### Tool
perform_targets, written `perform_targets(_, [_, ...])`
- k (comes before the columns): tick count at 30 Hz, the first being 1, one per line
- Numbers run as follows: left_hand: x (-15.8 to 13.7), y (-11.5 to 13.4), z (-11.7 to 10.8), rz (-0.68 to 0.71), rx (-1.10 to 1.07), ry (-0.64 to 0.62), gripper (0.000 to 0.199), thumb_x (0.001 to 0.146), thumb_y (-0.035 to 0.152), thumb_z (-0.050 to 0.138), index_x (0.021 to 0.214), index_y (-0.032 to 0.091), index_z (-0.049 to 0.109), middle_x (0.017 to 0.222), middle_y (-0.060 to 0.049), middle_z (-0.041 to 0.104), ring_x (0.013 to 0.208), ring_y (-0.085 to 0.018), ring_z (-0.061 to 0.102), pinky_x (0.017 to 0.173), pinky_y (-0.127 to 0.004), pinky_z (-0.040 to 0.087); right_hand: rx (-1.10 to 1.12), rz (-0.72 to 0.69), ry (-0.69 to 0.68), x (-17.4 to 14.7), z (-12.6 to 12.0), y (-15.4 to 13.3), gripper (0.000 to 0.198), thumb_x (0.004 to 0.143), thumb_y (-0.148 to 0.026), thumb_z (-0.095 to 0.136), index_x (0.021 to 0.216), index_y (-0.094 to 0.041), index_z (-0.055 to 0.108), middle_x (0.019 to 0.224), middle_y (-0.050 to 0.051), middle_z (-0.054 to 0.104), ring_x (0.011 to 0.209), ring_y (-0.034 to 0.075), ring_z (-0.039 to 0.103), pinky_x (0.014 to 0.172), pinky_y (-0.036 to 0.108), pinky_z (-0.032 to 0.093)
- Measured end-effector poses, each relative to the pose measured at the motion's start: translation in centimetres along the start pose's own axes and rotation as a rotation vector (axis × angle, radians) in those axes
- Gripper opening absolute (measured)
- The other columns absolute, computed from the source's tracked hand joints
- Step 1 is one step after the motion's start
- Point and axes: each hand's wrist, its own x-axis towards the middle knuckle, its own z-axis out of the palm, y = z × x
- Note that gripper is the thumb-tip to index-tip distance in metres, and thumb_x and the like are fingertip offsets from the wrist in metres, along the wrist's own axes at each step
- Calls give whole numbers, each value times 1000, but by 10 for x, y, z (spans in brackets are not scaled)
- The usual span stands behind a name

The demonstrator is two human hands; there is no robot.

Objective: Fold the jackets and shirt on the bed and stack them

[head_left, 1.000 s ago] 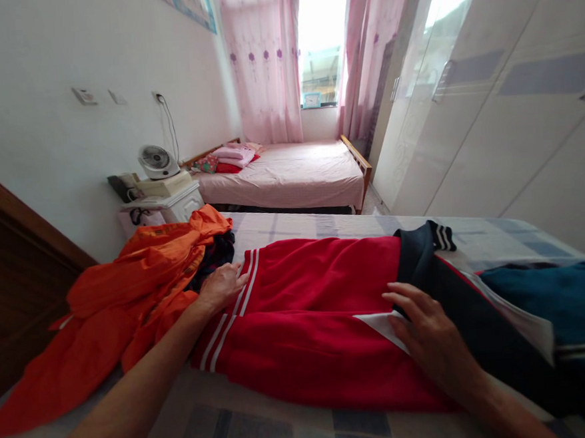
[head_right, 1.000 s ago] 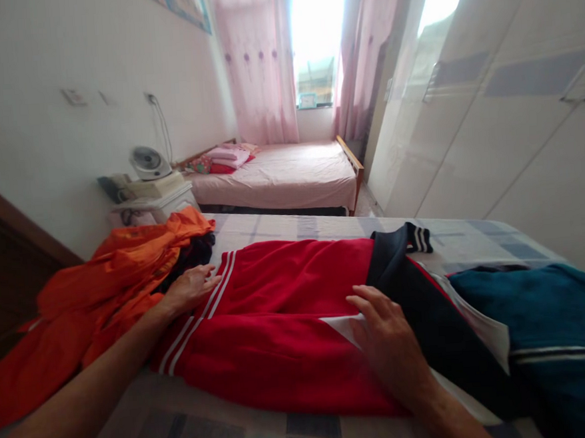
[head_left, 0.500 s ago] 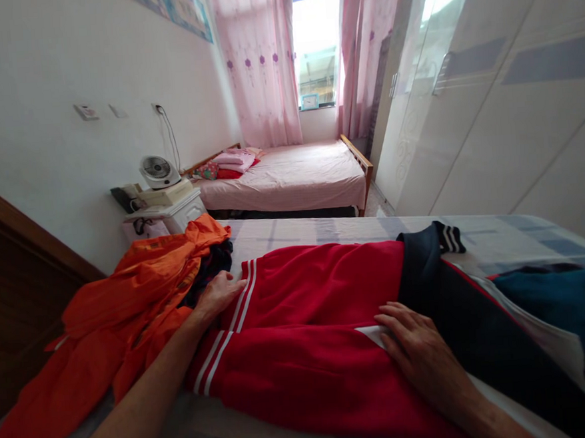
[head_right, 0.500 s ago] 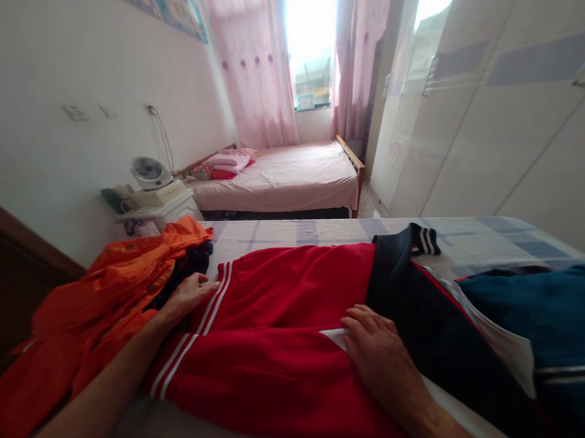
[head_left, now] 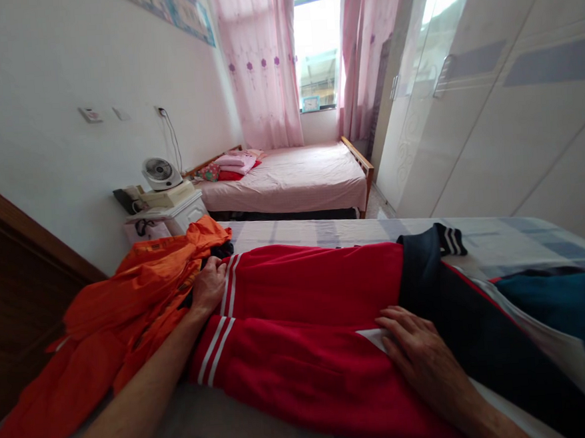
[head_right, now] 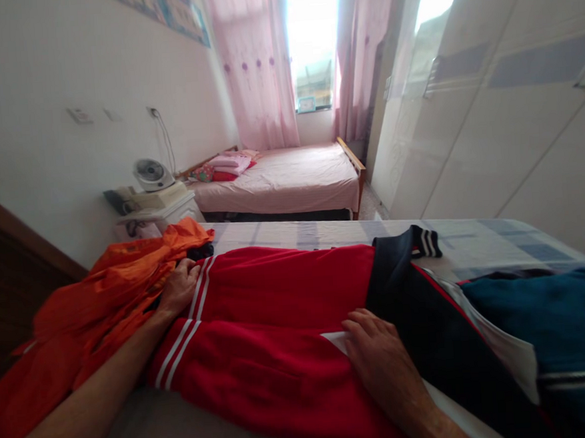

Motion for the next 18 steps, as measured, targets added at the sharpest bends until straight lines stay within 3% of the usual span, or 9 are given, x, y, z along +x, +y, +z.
perform_targets(3, [1, -4, 7, 25, 84, -44, 27, 84, 33, 38, 95, 18, 58, 88, -13, 67, 85, -28, 64, 73, -35, 46, 5, 2, 2, 0, 0, 0, 24, 86, -24, 46, 105, -22, 62, 112, 7, 64, 109, 21, 56, 90, 37, 43])
perform_targets(6, [1, 0, 3, 119, 123, -68, 31, 84, 31, 39, 103, 16, 58, 108, -15, 62, 95, -28, 62, 81, -38, 46, 7, 8, 2, 0, 1, 0, 25, 86, -24, 46, 105, -22, 62, 113, 7, 63, 110, 21, 56, 91, 37, 43])
perform_targets(9, [1, 14, -12, 282, 109, -123, 37, 85, 32, 38, 112, 17, 59, 121, -12, 57, 108, -24, 56, 95, -35, 41, 14, 19, -15, -1, 3, 1, 26, 86, -23, 46, 107, -23, 61, 114, 7, 63, 111, 22, 55, 93, 38, 42])
perform_targets(12, [-7, 28, -16, 549, 59, -262, 39, 84, 38, 43, 116, 24, 61, 129, -4, 55, 119, -20, 50, 104, -30, 34, 27, 28, -25, -1, 2, 1, 25, 86, -23, 46, 106, -22, 61, 115, 7, 62, 112, 22, 54, 92, 38, 42])
perform_targets(15, [-19, 29, 3, 747, 92, -345, 47, 85, 44, 44, 128, 26, 53, 142, -5, 43, 132, -24, 36, 109, -40, 27, 51, 36, -34, 1, -2, -2, 25, 85, -21, 47, 106, -22, 60, 114, 7, 62, 112, 22, 54, 92, 38, 42])
perform_targets(18, [-23, 19, 28, 725, 160, -376, 51, 87, 45, 40, 134, 25, 44, 144, -8, 39, 134, -24, 32, 109, -43, 26, 91, 61, -31, 3, -7, -6, 25, 85, -17, 48, 106, -22, 60, 114, 7, 62, 112, 21, 53, 94, 37, 41])
